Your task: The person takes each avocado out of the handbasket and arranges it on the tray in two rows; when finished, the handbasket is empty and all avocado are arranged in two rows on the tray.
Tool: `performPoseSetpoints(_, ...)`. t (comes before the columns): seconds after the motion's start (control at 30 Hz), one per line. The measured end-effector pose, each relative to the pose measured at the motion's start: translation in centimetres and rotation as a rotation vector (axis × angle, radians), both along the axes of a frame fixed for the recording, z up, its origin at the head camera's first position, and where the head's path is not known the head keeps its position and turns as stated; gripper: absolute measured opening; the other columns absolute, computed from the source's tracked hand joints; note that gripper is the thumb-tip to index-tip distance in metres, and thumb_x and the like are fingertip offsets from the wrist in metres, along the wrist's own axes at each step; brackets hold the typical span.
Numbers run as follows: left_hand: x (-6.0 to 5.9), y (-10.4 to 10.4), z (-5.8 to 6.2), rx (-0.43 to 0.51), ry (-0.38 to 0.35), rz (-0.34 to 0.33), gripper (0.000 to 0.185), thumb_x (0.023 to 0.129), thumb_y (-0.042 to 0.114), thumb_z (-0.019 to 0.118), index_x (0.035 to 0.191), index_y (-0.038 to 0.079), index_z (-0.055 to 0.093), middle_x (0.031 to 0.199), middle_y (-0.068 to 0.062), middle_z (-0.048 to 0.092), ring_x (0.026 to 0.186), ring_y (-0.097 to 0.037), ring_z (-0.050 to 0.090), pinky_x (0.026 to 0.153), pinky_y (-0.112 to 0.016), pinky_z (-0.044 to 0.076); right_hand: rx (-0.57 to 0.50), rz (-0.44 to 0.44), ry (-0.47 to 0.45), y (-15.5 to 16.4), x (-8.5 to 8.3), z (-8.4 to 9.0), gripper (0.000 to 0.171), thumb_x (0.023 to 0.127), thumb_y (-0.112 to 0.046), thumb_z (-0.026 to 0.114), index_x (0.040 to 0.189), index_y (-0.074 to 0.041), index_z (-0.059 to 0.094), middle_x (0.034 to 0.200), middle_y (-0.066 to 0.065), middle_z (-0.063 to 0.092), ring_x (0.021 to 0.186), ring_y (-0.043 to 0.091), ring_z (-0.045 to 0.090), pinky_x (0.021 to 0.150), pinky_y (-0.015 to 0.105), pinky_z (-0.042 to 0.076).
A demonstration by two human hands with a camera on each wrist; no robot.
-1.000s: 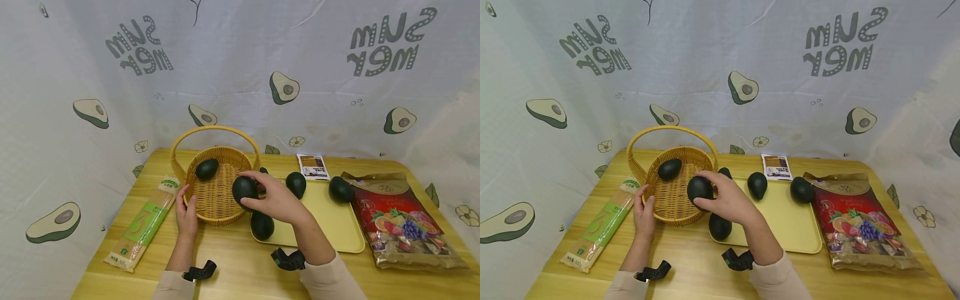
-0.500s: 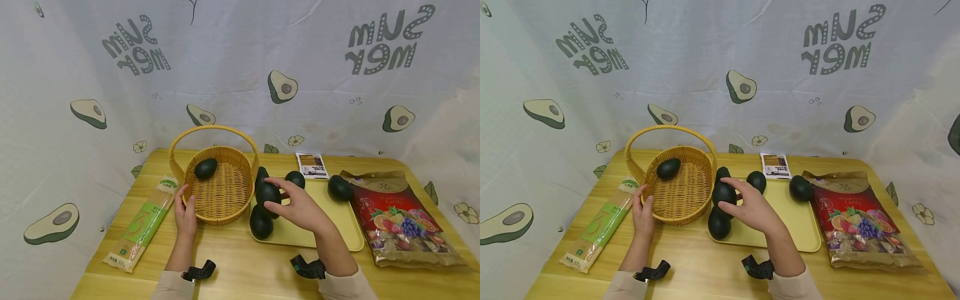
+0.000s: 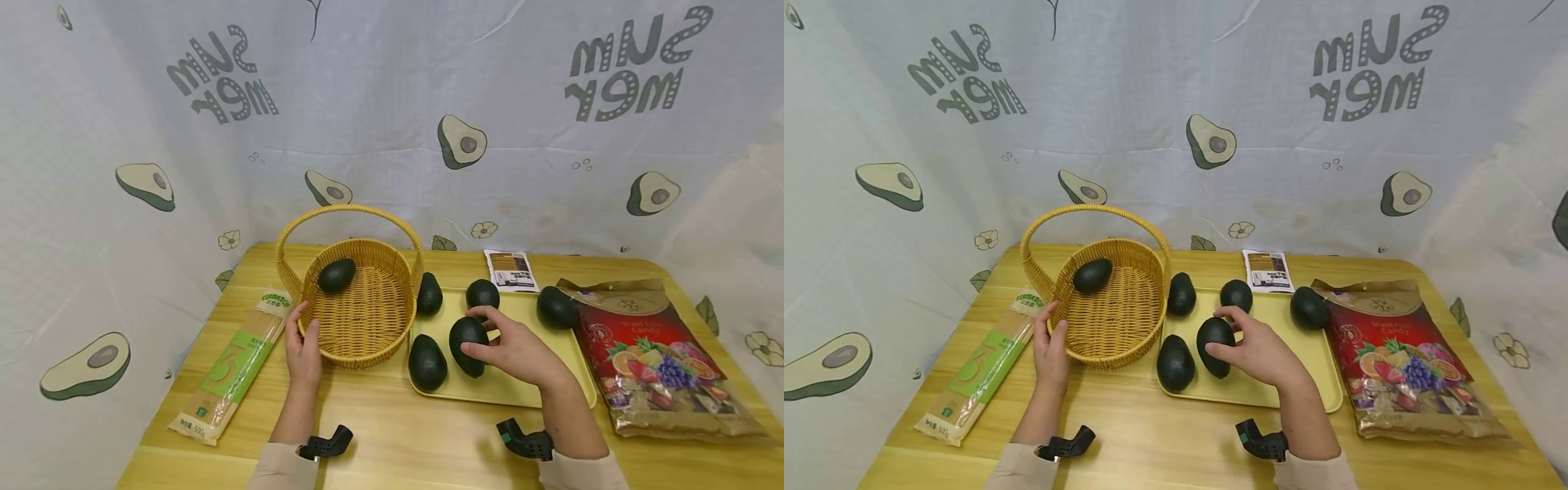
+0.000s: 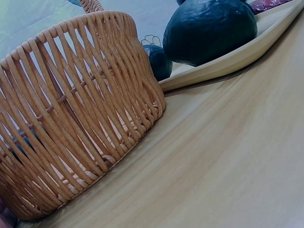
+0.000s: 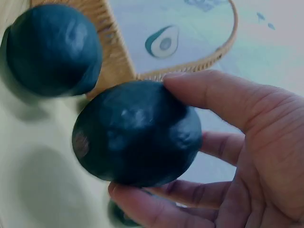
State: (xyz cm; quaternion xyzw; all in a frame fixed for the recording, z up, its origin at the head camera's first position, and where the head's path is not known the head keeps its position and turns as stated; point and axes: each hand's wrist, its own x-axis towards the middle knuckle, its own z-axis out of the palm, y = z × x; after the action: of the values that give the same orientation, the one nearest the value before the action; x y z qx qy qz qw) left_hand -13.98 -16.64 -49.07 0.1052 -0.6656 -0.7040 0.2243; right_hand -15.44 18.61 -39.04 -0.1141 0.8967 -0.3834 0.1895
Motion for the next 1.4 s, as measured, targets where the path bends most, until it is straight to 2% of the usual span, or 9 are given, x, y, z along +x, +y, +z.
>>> performPoseSetpoints(0.27, 0.1, 0.0, -0.1, -0.005, -0.009, -0.003, 0.042, 0.105, 0.009, 0.046, 0.146, 0.001, 0.044, 0.161, -0.010, 0.035, 0.154, -0.024, 0.021, 0.125, -0.050, 0.014, -0.024, -0.039, -0.119, 1.7, 0.0, -1.1, 0.062, 0.091, -0.038, 0.076, 0.137, -0.011, 0.046, 0.137, 0.031, 0.049, 0.080, 0.021, 0.069, 0.075, 0.037, 0.058)
performPoseSetpoints(0.5, 0.2, -0.2, 0.0, -0.005, -0.021, -0.001, 0.042, 0.105, 0.011, 0.046, 0.146, 0.003, 0.044, 0.162, -0.011, 0.033, 0.154, -0.027, 0.021, 0.123, -0.054, 0.016, 0.007, -0.041, -0.143, 2.3, -0.1, -1.6, 0.059, 0.089, -0.034, 0.078, 0.131, -0.006, 0.047, 0.114, 0.023, 0.059, 0.078, 0.022, 0.064, 0.070, 0.035, 0.056)
performPoseSetpoints(0.63, 0.3, -0.3, 0.0, -0.011, -0.021, -0.001, 0.042, 0.105, 0.011, 0.046, 0.146, 0.002, 0.044, 0.162, -0.011, 0.033, 0.154, -0.027, 0.021, 0.123, -0.054, 0.016, 0.006, -0.040, -0.168, 2.2, -0.2, -1.8, 0.061, 0.088, -0.033, 0.079, 0.131, -0.005, 0.047, 0.108, 0.019, 0.060, 0.081, 0.022, 0.063, 0.069, 0.036, 0.056)
performPoseSetpoints(0.73, 0.3, -0.3, -0.1, -0.020, -0.016, 0.003, 0.042, 0.105, 0.009, 0.046, 0.146, 0.002, 0.044, 0.161, -0.011, 0.034, 0.154, -0.026, 0.022, 0.124, -0.052, 0.016, 0.017, -0.017, -0.159, 2.2, -0.3, -1.8, 0.062, 0.088, -0.033, 0.079, 0.133, -0.006, 0.048, 0.116, 0.023, 0.059, 0.082, 0.023, 0.063, 0.071, 0.036, 0.055)
performPoseSetpoints(0.87, 0.3, -0.3, -0.1, -0.028, -0.016, 0.008, 0.042, 0.104, 0.008, 0.046, 0.146, 0.003, 0.045, 0.161, -0.012, 0.034, 0.154, -0.026, 0.020, 0.124, -0.053, 0.014, 0.051, 0.031, -0.117, 2.3, -0.4, -1.7, 0.065, 0.087, -0.033, 0.079, 0.140, -0.008, 0.049, 0.134, 0.030, 0.055, 0.102, 0.032, 0.064, 0.080, 0.042, 0.054)
performPoseSetpoints(0.97, 0.3, -0.3, 0.0, -0.031, -0.016, 0.005, 0.042, 0.104, 0.009, 0.046, 0.146, 0.002, 0.044, 0.162, -0.012, 0.034, 0.155, -0.027, 0.019, 0.125, -0.054, 0.013, 0.082, 0.038, -0.091, 2.4, -0.4, -1.7, 0.066, 0.088, -0.036, 0.078, 0.142, -0.009, 0.050, 0.137, 0.030, 0.054, 0.114, 0.037, 0.061, 0.087, 0.048, 0.053)
performPoseSetpoints(1.2, 0.1, -0.1, -0.1, -0.031, -0.015, 0.000, 0.042, 0.104, 0.009, 0.046, 0.146, 0.002, 0.044, 0.162, -0.011, 0.035, 0.155, -0.025, 0.019, 0.125, -0.052, 0.012, 0.135, 0.014, -0.058, 2.6, -0.3, -1.8, 0.062, 0.094, -0.046, 0.070, 0.139, -0.008, 0.053, 0.132, 0.029, 0.057, 0.106, 0.034, 0.063, 0.085, 0.049, 0.053)
performPoseSetpoints(1.4, 0.1, 0.1, 0.0, -0.027, -0.003, -0.005, 0.043, 0.104, 0.010, 0.045, 0.146, 0.000, 0.042, 0.163, -0.013, 0.033, 0.156, -0.028, 0.016, 0.126, -0.054, 0.009, 0.091, -0.006, -0.103, 2.6, -0.2, -1.9, 0.059, 0.094, -0.044, 0.070, 0.136, -0.006, 0.053, 0.121, 0.024, 0.062, 0.089, 0.024, 0.064, 0.073, 0.037, 0.055)
